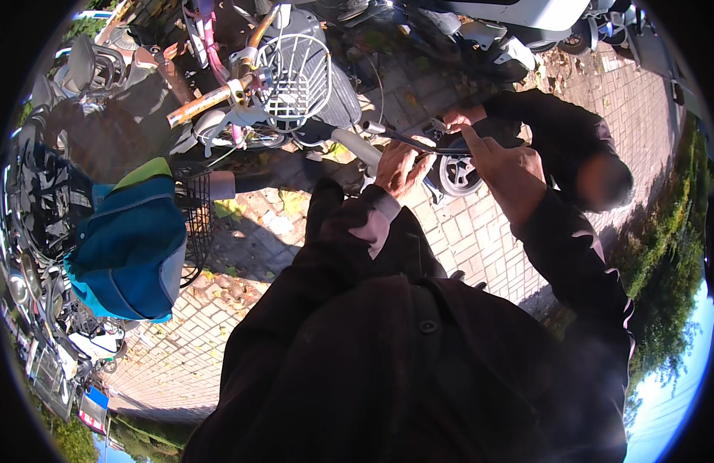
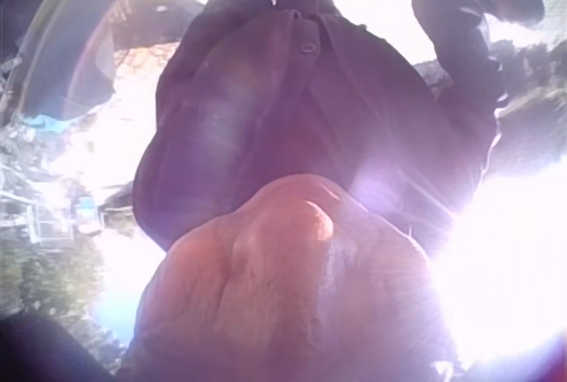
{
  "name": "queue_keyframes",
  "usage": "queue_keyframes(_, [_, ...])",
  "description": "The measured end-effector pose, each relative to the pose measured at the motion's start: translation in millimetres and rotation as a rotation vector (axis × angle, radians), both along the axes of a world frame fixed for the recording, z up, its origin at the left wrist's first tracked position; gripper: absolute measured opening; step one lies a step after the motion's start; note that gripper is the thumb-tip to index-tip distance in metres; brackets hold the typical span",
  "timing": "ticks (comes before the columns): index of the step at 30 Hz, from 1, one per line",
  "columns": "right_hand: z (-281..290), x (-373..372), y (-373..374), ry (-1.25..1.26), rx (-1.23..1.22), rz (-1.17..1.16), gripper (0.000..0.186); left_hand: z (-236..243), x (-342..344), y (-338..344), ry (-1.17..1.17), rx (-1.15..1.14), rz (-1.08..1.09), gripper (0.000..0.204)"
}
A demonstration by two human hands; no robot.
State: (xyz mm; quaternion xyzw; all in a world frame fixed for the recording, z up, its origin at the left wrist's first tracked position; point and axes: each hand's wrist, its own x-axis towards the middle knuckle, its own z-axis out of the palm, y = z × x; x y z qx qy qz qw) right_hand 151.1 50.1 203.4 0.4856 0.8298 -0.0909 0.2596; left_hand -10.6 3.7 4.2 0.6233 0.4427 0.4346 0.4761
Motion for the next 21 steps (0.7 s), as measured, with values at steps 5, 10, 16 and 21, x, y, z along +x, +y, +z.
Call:
queue_keyframes(5, [6, 0, -17, 0.200, -0.189, -0.193, 0.049, 24, -7, 9, -0.064, -0.113, -0.165, 0.021])
queue_keyframes(10, [2, -7, -14, 0.516, -0.443, -0.572, 0.061, 57, -28, 24, -0.731, -0.693, -0.131, 0.035])
queue_keyframes(16, [2, -19, -19, 0.624, -0.412, -0.604, 0.061, 53, -41, 36, -0.364, -0.400, -0.358, 0.041])
queue_keyframes(21, [2, -33, -12, 0.727, -0.366, -0.419, 0.062, 30, -15, 5, -0.169, -0.283, -0.236, 0.031])
